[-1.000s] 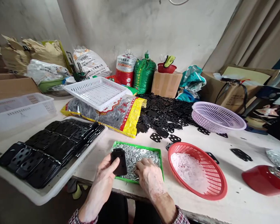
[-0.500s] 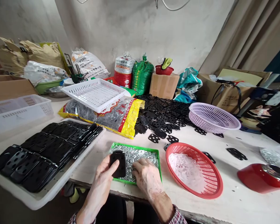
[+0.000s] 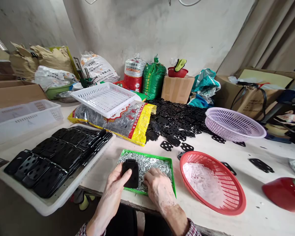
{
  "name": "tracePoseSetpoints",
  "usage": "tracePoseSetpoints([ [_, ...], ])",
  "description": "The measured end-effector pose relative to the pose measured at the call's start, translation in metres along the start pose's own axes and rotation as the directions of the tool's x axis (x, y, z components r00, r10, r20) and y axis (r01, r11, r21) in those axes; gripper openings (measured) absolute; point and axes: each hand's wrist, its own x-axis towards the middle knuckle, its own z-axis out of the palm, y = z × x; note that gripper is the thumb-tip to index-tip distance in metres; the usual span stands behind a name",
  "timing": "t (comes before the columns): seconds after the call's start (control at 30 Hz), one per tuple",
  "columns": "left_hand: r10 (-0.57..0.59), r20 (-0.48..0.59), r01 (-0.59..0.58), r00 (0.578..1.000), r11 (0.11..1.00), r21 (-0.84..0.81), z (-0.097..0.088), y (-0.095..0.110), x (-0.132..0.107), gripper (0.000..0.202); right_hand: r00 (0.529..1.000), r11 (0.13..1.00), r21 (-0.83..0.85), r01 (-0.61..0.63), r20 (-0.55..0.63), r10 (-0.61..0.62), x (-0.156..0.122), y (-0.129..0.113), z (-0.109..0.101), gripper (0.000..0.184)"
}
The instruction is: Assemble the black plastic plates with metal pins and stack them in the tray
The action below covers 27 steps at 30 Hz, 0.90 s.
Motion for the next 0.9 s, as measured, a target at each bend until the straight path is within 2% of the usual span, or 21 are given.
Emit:
tracePoseSetpoints([
  [0.13, -0.101, 0.137, 0.108, 0.985, 0.993, -0.051, 0.013, 0.023, 0.001, 0.035, 0.986, 0.963, 0.269, -0.009, -0.16, 0.054, -0.002, 0.004, 0.002, 0.027],
  [0.27, -0.09, 0.223, 0.102, 0.971, 0.994, -0.039, 0.016, 0.031, 0.002, 0.029, 0.964, 0.848, 0.531, -0.009, -0.222, 0.149, -0.004, 0.007, -0.003, 0.023],
  [0.33, -0.085, 0.231, 0.095, 0.969, 0.995, -0.034, 0.017, 0.029, 0.001, 0.028, 0.942, 0.747, 0.665, -0.028, -0.233, 0.243, -0.003, 0.006, -0.006, 0.018],
  [0.43, -0.105, 0.246, 0.12, 0.964, 0.992, -0.047, 0.019, 0.026, -0.002, 0.028, 0.919, 0.512, 0.856, -0.073, -0.142, 0.368, -0.001, 0.0, -0.014, 0.024],
  [0.5, -0.129, 0.286, 0.16, 0.95, 0.983, -0.088, 0.02, 0.026, -0.004, 0.029, 0.925, 0.38, 0.921, -0.087, -0.067, 0.374, -0.001, -0.005, -0.021, 0.027],
  [0.57, -0.143, 0.322, 0.19, 0.936, 0.974, -0.12, 0.022, 0.026, -0.006, 0.031, 0.934, 0.318, 0.945, -0.072, -0.049, 0.355, -0.002, -0.009, -0.027, 0.024],
  [0.63, -0.144, 0.331, 0.191, 0.933, 0.975, -0.114, 0.023, 0.027, -0.007, 0.032, 0.935, 0.305, 0.951, -0.054, -0.059, 0.35, -0.003, -0.01, -0.03, 0.022],
  [0.77, -0.12, 0.306, 0.13, 0.944, 0.991, -0.012, 0.023, 0.027, -0.008, 0.032, 0.928, 0.337, 0.94, -0.052, -0.079, 0.365, -0.004, -0.007, -0.027, 0.024],
  [0.83, -0.112, 0.29, 0.103, 0.951, 0.994, 0.045, 0.021, 0.025, -0.008, 0.033, 0.926, 0.384, 0.922, -0.045, -0.106, 0.363, -0.004, -0.005, -0.025, 0.025],
  [0.9, -0.112, 0.273, 0.091, 0.955, 0.992, 0.089, 0.019, 0.023, -0.007, 0.033, 0.923, 0.472, 0.881, -0.021, -0.164, 0.348, -0.005, -0.004, -0.024, 0.023],
])
